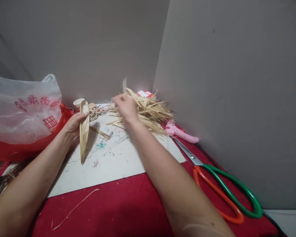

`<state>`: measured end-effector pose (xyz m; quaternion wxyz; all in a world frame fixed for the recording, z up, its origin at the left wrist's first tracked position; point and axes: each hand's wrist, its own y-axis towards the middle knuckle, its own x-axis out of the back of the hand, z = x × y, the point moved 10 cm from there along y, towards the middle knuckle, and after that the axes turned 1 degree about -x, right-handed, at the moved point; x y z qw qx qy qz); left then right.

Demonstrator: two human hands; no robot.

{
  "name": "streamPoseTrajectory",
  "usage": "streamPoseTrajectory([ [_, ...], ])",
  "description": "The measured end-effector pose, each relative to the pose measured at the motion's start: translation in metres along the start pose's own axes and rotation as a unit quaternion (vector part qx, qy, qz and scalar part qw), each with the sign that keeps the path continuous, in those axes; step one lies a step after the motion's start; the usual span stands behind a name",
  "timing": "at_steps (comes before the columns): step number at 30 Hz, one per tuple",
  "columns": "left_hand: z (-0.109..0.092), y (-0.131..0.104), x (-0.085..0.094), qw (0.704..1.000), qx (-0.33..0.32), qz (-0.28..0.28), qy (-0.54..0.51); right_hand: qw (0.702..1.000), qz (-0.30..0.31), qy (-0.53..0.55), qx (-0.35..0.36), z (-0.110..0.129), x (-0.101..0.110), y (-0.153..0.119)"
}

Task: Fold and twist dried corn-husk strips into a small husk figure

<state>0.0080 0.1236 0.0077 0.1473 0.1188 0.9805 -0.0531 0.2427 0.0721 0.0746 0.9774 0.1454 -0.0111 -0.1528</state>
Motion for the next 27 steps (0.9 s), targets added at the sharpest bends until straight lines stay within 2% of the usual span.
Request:
streamPoseTrajectory([
  [2,0.001,-0.003,-0.01,0.999,-0.015,0.02,0.032,0.991,0.095,0.01,-0.091,-0.029,-0.052,-0.024],
  [3,0.0,-0.005,-0.014,0.998,-0.029,0.027,0.043,0.985,0.132,0.017,-0.111,-0.038,-0.071,-0.034],
  [5,-0.001,-0.007,-0.021,0.996,-0.054,0.04,0.06,0.977,0.173,0.027,-0.124,-0.047,-0.092,-0.048],
  [9,0.003,-0.008,-0.028,0.993,-0.053,0.066,0.087,0.98,0.157,0.038,-0.113,-0.05,-0.088,-0.049],
  [13,0.009,-0.006,-0.027,0.985,-0.034,0.099,0.136,0.982,0.149,0.041,-0.105,-0.051,-0.082,-0.046],
  [18,0.01,-0.007,-0.025,0.982,-0.027,0.102,0.16,0.984,0.151,0.018,-0.093,-0.054,-0.084,-0.047],
  [22,0.005,-0.009,-0.025,0.98,-0.044,0.087,0.172,0.987,0.138,0.005,-0.081,-0.053,-0.083,-0.046],
  [27,0.002,-0.009,-0.025,0.981,-0.057,0.08,0.165,0.981,0.156,0.036,-0.107,-0.052,-0.085,-0.049],
])
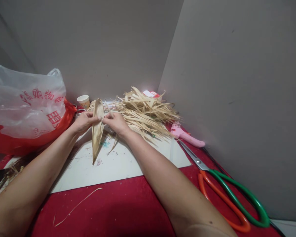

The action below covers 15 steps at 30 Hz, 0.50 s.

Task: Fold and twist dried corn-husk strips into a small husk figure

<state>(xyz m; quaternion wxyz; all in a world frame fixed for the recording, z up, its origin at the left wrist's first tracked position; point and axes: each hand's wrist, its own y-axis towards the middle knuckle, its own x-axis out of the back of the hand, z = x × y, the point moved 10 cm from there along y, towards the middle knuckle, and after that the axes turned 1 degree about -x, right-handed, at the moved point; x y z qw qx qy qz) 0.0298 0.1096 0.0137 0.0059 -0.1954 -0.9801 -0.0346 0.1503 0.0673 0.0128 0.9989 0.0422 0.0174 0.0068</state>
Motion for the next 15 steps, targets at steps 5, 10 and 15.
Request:
streamPoseTrajectory([
  [5,-0.003,-0.003,-0.005,1.0,0.003,0.018,0.011,1.0,0.001,0.0,0.007,-0.001,0.002,0.001],
  [10,-0.001,-0.001,-0.006,0.999,-0.002,0.029,0.021,0.99,-0.045,-0.11,0.08,0.01,0.004,0.005],
  [15,-0.006,-0.004,-0.01,0.999,0.007,0.044,-0.011,0.961,-0.108,-0.225,0.122,0.023,0.015,0.005],
])
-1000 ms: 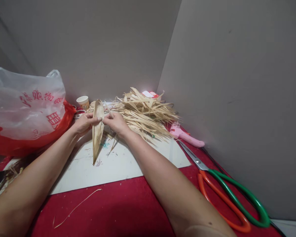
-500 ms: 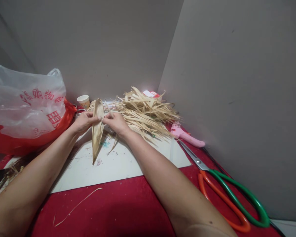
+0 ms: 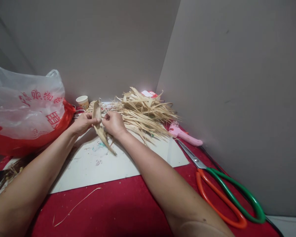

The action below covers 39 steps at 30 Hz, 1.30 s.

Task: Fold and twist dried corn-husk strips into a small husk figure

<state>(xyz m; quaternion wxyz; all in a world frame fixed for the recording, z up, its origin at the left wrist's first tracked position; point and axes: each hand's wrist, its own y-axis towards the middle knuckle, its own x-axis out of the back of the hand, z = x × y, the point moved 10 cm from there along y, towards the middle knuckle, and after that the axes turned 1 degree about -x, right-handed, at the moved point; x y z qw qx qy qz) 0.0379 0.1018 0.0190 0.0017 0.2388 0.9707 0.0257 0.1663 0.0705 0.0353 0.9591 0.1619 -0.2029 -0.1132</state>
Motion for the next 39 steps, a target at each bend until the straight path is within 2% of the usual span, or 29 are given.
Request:
streamPoseTrajectory([
  [3,-0.008,-0.002,-0.004,0.999,-0.005,0.012,-0.047,0.998,-0.034,0.021,-0.046,-0.013,0.016,0.004],
  [6,-0.011,-0.001,0.0,0.998,-0.017,-0.014,-0.062,0.982,-0.035,0.153,-0.106,-0.026,0.022,0.005],
  [9,-0.006,0.001,0.007,0.998,-0.019,-0.044,-0.042,0.942,0.018,0.298,-0.152,-0.026,0.008,0.002],
  [11,-0.003,0.002,0.008,0.998,-0.02,-0.053,-0.031,0.915,0.066,0.359,-0.174,-0.022,-0.006,-0.003],
  [13,-0.001,0.003,0.009,0.998,-0.025,-0.057,-0.021,0.903,0.11,0.373,-0.182,-0.016,-0.018,-0.008],
  [16,-0.001,0.003,0.009,0.998,-0.035,-0.055,-0.008,0.914,0.148,0.333,-0.177,-0.012,-0.026,-0.014],
  [21,-0.001,0.004,0.007,0.998,-0.039,-0.05,0.009,0.925,0.153,0.295,-0.185,-0.014,-0.024,-0.016],
  [24,0.001,0.005,0.021,0.994,-0.048,-0.098,0.011,0.917,0.146,0.327,-0.173,-0.009,-0.015,-0.01],
  [26,0.005,0.005,0.037,0.988,-0.049,-0.148,-0.001,0.904,0.133,0.381,-0.141,0.002,-0.001,-0.003],
  [29,0.016,0.004,0.065,0.973,-0.024,-0.227,-0.02,0.892,0.085,0.436,-0.085,0.022,0.033,0.007],
  [32,0.024,0.001,0.083,0.958,-0.005,-0.283,-0.045,0.914,0.006,0.404,-0.045,0.047,0.078,0.009],
  [35,0.024,0.001,0.086,0.954,-0.017,-0.289,-0.08,0.935,-0.078,0.346,0.01,0.081,0.128,0.0],
  [37,0.023,0.0,0.082,0.954,-0.017,-0.284,-0.095,0.94,-0.134,0.305,0.072,0.102,0.16,-0.009],
  [39,0.022,0.0,0.075,0.957,-0.007,-0.27,-0.103,0.94,-0.218,0.216,0.148,0.114,0.191,-0.018],
])
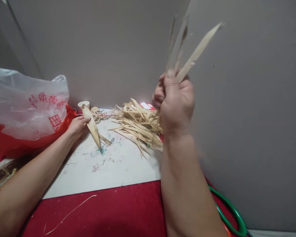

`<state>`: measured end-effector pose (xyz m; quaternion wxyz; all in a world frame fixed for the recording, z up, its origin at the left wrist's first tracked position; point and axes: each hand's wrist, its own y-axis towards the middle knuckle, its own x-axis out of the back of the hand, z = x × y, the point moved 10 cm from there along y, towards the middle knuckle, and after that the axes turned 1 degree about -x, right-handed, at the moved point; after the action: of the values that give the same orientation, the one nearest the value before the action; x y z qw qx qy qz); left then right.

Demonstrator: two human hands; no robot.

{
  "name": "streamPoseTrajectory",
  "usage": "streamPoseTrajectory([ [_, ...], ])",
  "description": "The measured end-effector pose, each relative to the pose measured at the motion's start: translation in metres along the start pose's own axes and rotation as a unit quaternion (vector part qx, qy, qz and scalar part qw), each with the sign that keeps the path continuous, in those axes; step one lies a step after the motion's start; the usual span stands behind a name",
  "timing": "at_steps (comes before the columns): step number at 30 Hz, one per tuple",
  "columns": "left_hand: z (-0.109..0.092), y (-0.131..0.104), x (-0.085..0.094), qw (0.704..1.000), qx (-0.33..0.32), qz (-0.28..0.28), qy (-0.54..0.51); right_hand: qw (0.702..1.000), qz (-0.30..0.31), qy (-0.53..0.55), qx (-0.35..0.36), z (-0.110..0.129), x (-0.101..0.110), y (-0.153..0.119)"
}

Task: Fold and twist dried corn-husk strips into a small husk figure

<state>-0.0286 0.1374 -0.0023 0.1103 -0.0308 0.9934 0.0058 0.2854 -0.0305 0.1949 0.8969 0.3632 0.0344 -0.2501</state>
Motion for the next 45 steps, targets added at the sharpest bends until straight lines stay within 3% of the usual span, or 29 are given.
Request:
streamPoseTrajectory([
  [2,0.001,-0.005,-0.008,0.999,0.018,0.028,-0.004,0.984,-0.029,-0.151,0.093,0.006,0.016,0.004],
  [3,0.001,-0.007,-0.013,0.999,0.025,0.046,-0.006,0.965,-0.019,-0.238,0.107,-0.002,0.017,0.006],
  [5,0.001,-0.011,-0.022,0.996,0.035,0.084,-0.008,0.92,0.066,-0.381,0.064,-0.041,0.011,0.009],
  [7,0.001,-0.015,-0.03,0.992,0.04,0.119,-0.007,0.878,0.167,-0.449,0.001,-0.081,0.001,0.003],
  [9,0.0,-0.018,-0.038,0.988,0.039,0.152,-0.001,0.861,0.221,-0.457,-0.006,-0.095,-0.016,-0.009],
  [12,-0.003,-0.026,-0.049,0.98,0.036,0.195,0.01,0.877,0.258,-0.405,0.007,-0.091,-0.051,-0.032],
  [16,-0.007,-0.035,-0.063,0.971,0.025,0.237,0.023,0.883,0.332,-0.32,-0.088,-0.119,-0.096,-0.071],
  [21,-0.009,-0.045,-0.072,0.96,0.004,0.273,0.065,0.89,0.318,-0.193,-0.263,-0.171,-0.107,-0.108],
  [26,-0.008,-0.054,-0.077,0.948,-0.002,0.303,0.097,0.892,0.291,-0.104,-0.33,-0.184,-0.106,-0.122],
  [32,-0.006,-0.056,-0.079,0.945,-0.007,0.312,0.093,0.902,0.295,-0.127,-0.288,-0.189,-0.109,-0.123],
  [40,-0.012,-0.058,-0.083,0.946,-0.021,0.314,0.074,0.916,0.273,-0.276,-0.104,-0.171,-0.104,-0.106],
  [42,-0.014,-0.06,-0.083,0.945,-0.009,0.317,0.083,0.917,0.245,-0.294,-0.115,-0.174,-0.094,-0.101],
  [45,-0.015,-0.056,-0.079,0.949,0.005,0.306,0.076,0.934,0.191,-0.189,-0.234,-0.188,-0.079,-0.098],
])
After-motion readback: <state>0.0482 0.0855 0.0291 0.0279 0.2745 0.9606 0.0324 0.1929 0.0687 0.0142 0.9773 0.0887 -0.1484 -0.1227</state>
